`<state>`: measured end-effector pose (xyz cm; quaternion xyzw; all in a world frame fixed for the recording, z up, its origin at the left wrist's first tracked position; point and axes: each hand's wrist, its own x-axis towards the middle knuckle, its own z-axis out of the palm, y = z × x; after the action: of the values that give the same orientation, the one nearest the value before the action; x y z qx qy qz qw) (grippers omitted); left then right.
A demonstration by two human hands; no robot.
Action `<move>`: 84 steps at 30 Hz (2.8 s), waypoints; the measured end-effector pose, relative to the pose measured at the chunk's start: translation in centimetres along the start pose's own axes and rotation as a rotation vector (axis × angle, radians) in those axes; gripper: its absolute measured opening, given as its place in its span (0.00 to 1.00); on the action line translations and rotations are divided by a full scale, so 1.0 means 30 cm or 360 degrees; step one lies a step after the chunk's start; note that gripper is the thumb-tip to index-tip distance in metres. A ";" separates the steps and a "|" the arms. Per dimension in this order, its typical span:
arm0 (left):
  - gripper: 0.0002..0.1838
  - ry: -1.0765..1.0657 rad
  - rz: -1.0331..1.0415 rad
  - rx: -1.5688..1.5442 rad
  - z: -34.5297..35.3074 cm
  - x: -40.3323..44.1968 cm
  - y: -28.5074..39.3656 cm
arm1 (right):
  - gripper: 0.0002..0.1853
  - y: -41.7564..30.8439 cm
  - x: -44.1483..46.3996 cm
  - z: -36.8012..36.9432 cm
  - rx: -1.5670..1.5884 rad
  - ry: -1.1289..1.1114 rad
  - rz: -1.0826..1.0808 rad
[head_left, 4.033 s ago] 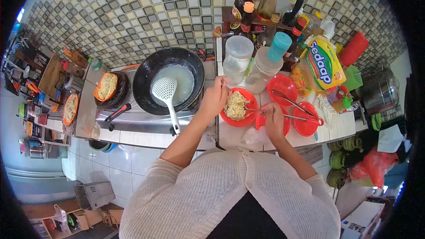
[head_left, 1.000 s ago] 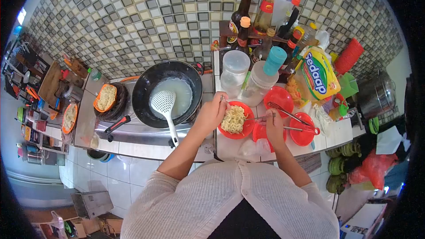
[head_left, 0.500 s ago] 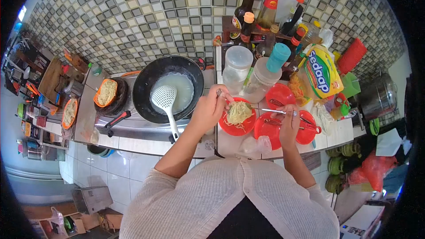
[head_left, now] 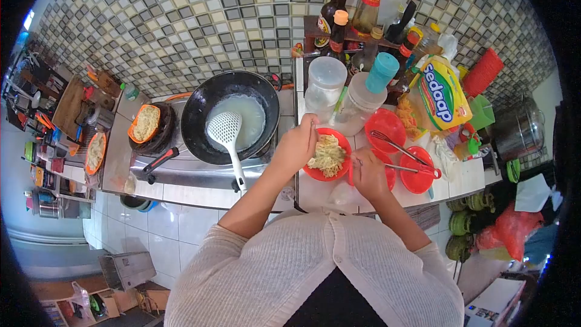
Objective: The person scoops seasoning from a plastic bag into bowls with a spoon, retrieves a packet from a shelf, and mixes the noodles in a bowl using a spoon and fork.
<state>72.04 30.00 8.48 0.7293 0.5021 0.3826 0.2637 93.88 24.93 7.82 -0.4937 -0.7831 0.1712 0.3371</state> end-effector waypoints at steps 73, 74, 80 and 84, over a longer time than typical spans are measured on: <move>0.05 0.0172 -0.0171 -0.0729 -0.005 0.017 -0.097 | 0.09 -0.032 0.077 0.008 0.0356 0.0364 0.0025; 0.05 0.0167 -0.0171 -0.0731 -0.001 0.014 -0.100 | 0.08 -0.006 0.077 0.038 0.0257 0.0322 -0.0068; 0.05 0.0170 -0.0173 -0.0713 -0.019 -0.007 -0.107 | 0.09 0.042 0.073 0.034 0.0430 0.0306 0.0293; 0.05 0.0215 -0.0160 -0.0544 -0.093 -0.016 -0.034 | 0.09 0.037 0.074 -0.050 0.0263 0.0491 0.0225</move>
<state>69.10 29.90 9.14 0.6205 0.4821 0.4968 0.3684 95.02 27.32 9.01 -0.5386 -0.6688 0.1805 0.4797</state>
